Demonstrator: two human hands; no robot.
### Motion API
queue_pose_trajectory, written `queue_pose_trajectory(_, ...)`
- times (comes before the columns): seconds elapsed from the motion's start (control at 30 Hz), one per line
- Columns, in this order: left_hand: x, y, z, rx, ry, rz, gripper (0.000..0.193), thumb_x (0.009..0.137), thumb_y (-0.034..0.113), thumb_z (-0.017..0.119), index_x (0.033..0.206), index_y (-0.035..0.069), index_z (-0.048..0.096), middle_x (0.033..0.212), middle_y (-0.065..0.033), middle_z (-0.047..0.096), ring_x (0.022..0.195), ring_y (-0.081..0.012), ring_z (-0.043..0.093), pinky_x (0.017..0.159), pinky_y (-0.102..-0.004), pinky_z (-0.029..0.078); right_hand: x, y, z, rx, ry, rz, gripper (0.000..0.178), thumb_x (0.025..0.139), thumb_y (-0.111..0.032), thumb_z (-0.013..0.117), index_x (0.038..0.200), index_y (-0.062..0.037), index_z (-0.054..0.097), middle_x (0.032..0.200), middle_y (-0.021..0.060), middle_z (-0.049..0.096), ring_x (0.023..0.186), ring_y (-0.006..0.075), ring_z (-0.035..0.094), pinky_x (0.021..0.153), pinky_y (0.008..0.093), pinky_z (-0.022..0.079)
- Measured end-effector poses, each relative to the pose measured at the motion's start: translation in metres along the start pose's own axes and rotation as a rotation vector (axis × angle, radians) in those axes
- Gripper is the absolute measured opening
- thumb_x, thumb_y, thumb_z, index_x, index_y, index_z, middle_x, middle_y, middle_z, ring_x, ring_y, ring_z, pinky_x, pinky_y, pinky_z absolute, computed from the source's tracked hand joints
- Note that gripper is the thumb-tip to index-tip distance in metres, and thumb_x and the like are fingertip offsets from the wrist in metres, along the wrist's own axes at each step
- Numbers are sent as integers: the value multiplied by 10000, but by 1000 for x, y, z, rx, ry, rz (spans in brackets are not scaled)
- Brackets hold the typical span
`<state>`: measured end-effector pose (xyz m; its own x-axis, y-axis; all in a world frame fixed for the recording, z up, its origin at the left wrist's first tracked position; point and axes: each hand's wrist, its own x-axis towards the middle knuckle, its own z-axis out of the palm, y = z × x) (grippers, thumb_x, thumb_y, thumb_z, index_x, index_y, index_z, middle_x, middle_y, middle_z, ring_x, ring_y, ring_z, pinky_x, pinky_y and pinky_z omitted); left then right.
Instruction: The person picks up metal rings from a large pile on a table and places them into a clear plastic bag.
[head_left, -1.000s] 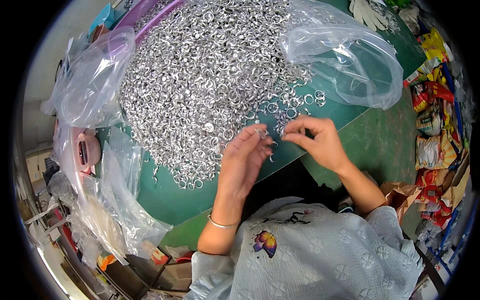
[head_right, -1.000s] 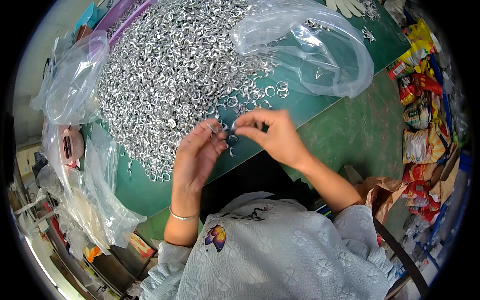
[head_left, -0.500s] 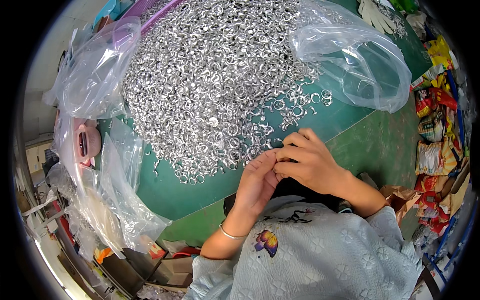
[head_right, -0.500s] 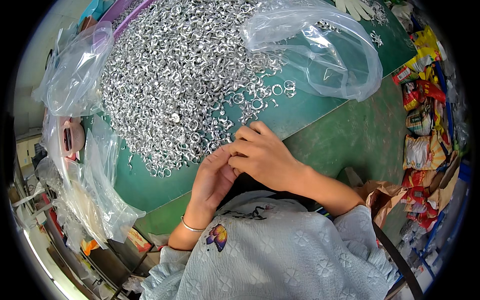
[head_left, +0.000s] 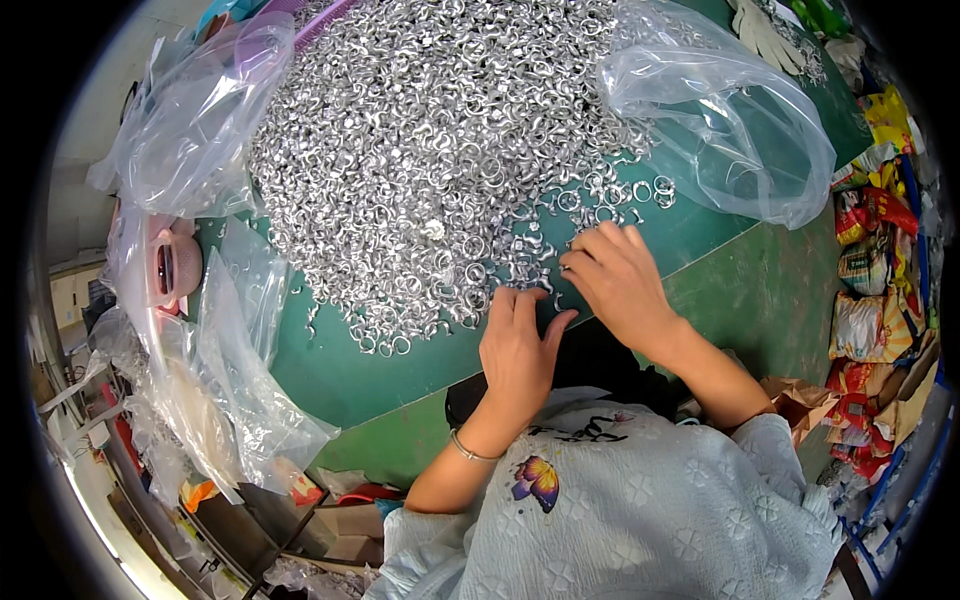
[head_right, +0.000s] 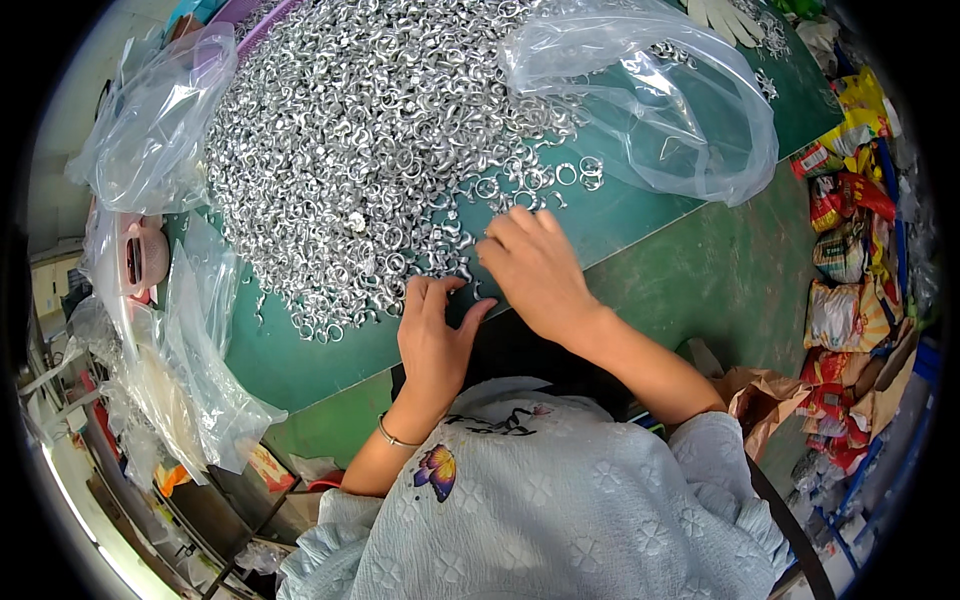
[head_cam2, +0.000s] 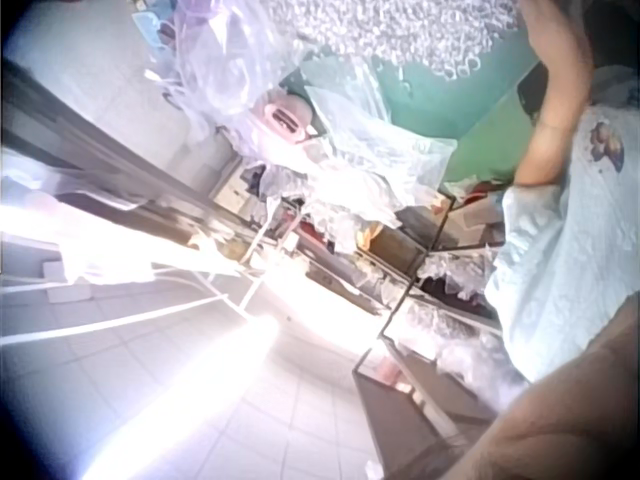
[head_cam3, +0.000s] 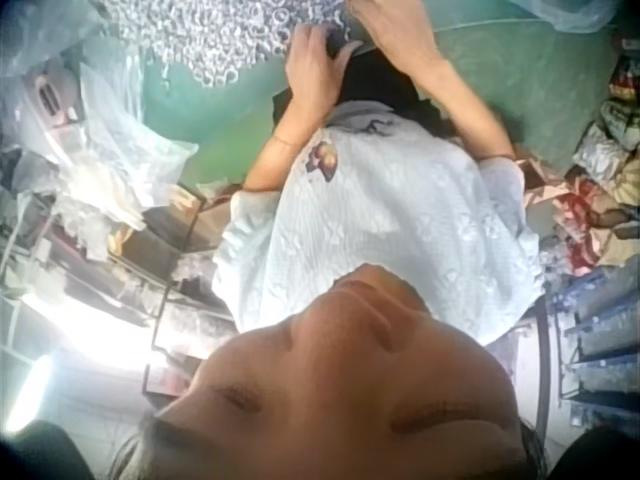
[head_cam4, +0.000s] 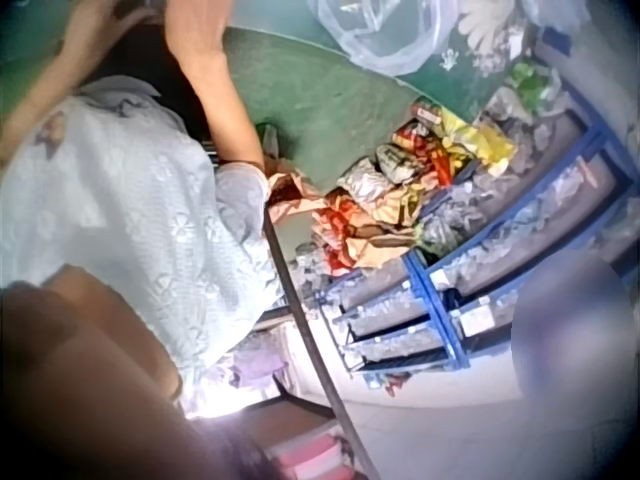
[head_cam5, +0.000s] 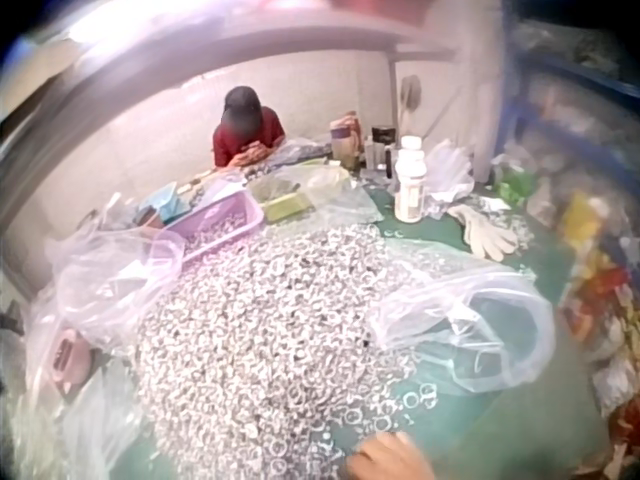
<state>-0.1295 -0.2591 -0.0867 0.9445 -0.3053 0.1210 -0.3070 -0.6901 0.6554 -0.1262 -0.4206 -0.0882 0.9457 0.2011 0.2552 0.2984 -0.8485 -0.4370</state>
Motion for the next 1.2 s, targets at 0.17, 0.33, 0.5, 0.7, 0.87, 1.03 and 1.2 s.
queue_pose_trajectory(0.17, 6, -1, -1, 41, 24, 12, 311, 691, 141, 780, 908, 37, 582, 796, -83, 505, 673, -250, 539, 580, -336, 445, 1, -1, -10, -66, 106, 137, 187, 733, -98, 598, 908, -35, 615, 919, 58, 529, 877, 230, 486, 716, 344, 362)
queue_pose_trajectory(0.33, 7, 0, 0, 105, -11, 52, 191, 725, 90, 741, 856, 38, 612, 792, -76, 514, 641, -239, 546, 550, -337, 437, 13, -1, 7, 2, 101, -50, 173, 730, -108, 616, 889, -40, 612, 947, 54, 537, 893, 231, 486, 739, 337, 359)
queue_pose_trajectory(0.5, 8, -4, 5, 24, 24, 108, 122, 754, 46, 701, 846, 32, 622, 762, -81, 516, 604, -236, 538, 529, -332, 427, 16, 7, 0, 58, 56, -39, 152, 732, -105, 656, 860, -46, 598, 955, 53, 551, 909, 243, 484, 764, 350, 360)
queue_pose_trajectory(0.7, 21, 1, 9, -7, 58, 147, 143, 775, 31, 674, 913, 25, 635, 752, -93, 512, 604, -245, 531, 535, -338, 428, 13, 30, -11, 622, 165, 358, 142, 797, -11, 633, 936, -8, 602, 848, 59, 620, 718, 124, 554, 635, 255, 405)
queue_pose_trajectory(0.87, 20, 0, -1, 58, -27, 135, 205, 771, 25, 664, 975, 30, 639, 781, -107, 507, 667, -265, 533, 588, -358, 429, 23, 29, 2, 1106, 294, 544, 120, 847, 5, 581, 958, 15, 627, 834, 27, 623, 659, 54, 519, 568, 214, 413)
queue_pose_trajectory(1.03, 23, -2, 1, 96, -47, 159, 224, 755, 27, 669, 975, 20, 631, 799, -104, 505, 701, -279, 523, 620, -369, 419, 29, 21, -2, 354, 137, 109, 192, 758, -8, 605, 948, 8, 612, 758, 86, 545, 646, 213, 564, 585, 306, 461)
queue_pose_trajectory(1.2, 27, 0, 3, 77, -18, 188, 214, 731, 15, 675, 935, -4, 616, 804, -109, 509, 698, -285, 522, 617, -372, 418, 38, 13, 5, 50, 17, -97, 123, 679, -51, 594, 794, -16, 567, 743, 101, 512, 692, 283, 578, 566, 390, 463)
